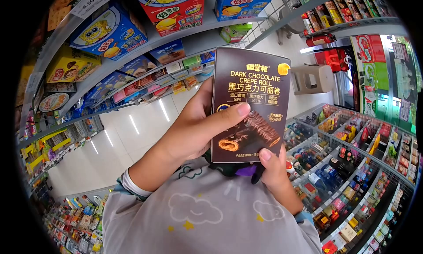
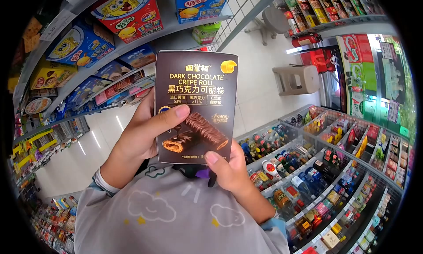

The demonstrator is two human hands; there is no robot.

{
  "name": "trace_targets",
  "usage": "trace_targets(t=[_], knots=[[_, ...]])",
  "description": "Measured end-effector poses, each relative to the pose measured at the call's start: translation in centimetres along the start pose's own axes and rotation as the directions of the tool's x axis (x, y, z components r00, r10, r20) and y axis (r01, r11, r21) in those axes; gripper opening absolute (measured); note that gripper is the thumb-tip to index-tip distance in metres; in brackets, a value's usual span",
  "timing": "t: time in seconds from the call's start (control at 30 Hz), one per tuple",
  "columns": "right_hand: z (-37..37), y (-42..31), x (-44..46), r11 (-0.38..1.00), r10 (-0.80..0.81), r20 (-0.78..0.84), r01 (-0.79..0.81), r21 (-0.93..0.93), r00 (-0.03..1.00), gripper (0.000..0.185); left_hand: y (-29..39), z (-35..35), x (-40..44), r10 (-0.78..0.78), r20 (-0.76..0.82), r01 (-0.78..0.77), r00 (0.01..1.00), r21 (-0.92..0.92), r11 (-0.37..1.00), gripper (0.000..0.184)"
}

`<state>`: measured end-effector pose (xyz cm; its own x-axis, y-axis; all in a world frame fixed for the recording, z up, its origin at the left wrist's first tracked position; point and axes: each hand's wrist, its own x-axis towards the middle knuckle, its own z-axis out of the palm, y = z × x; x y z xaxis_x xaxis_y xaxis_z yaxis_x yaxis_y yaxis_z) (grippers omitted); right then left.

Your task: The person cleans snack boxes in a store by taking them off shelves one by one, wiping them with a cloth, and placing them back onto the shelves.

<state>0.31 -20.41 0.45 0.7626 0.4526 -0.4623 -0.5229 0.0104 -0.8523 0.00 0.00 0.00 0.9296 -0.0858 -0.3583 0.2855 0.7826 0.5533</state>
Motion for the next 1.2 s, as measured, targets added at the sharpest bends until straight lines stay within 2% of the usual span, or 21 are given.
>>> trace_targets(t=[0.1,0.17,0.67,1.2], knots=[[-0.7,0.2,0.6,0.994,0.08,0.027,-0.078,-0.08,0.996,0.083,0.4,-0.1,0.2,0.0,-0.019,0.0,1.0,-0.017,1.0,0.068],[-0.7,0.5,0.6,0.993,-0.066,0.154,0.049,0.108,0.986,0.06,0.5,-0.1,0.0,-0.013,-0.023,0.012,1.0,-0.031,0.999,0.066],[-1.2,0.7,0.7,0.995,-0.06,0.163,0.045,0.094,0.985,0.064,-0.2,0.0,-0.4,0.011,-0.073,-0.012,0.997,-0.025,1.0,0.065],[-1.7,0.9,-0.2,0.989,-0.045,0.182,0.018,0.144,0.982,0.062,-1.0,0.5,-1.0,0.038,-0.053,-0.039,0.998,-0.015,0.999,0.065]])
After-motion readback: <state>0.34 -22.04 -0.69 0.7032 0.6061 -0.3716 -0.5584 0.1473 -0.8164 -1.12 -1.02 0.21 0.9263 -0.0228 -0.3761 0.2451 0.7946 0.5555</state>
